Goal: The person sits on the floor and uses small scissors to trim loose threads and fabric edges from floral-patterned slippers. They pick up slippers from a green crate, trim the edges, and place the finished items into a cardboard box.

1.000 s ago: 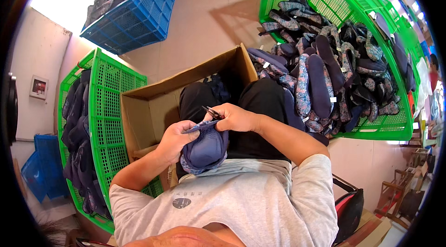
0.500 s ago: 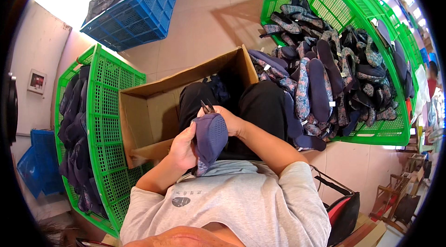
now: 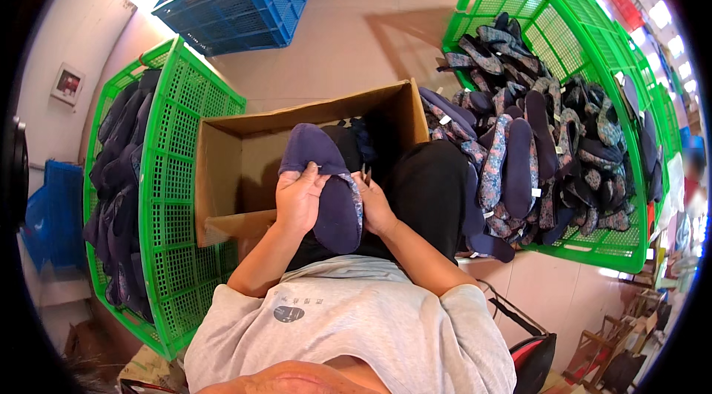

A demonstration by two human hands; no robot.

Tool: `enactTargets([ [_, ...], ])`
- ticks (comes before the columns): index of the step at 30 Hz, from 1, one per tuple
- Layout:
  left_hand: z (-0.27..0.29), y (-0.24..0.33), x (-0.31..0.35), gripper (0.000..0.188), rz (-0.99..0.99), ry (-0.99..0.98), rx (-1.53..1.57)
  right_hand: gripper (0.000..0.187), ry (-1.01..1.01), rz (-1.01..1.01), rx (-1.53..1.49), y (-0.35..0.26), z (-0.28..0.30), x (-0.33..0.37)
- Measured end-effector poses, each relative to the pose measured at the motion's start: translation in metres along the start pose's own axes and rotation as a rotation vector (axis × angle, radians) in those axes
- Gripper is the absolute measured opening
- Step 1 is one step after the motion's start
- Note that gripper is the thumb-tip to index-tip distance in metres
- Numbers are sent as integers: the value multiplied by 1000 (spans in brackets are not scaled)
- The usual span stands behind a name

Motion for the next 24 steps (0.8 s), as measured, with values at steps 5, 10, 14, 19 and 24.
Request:
enactTargets([
  [5, -1, -5, -6, 32, 39, 6, -95, 38, -52, 2, 92, 8, 16, -2],
  [10, 12, -12, -14, 30, 48, 51, -163, 39, -190, -74, 141, 10, 19, -3],
  [14, 32, -17, -21, 30, 48, 96, -302, 29, -197, -57, 265, -8, 5, 8],
  [19, 34, -14, -21, 21, -16, 100, -218, 25, -118, 194, 468, -32, 1, 14],
  [24, 37, -20, -15, 25, -40, 82, -263, 29, 154, 612, 780, -35, 22, 21],
])
Point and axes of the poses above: each hand's wrist, its own x-axis away from the middle knuckle, its own z-axis out of the back of the hand, y = z × x, the point moved 9 cm from there along -x, towards the middle knuckle, and after that the axes turned 9 degrees about y, right-handed, at the moved point
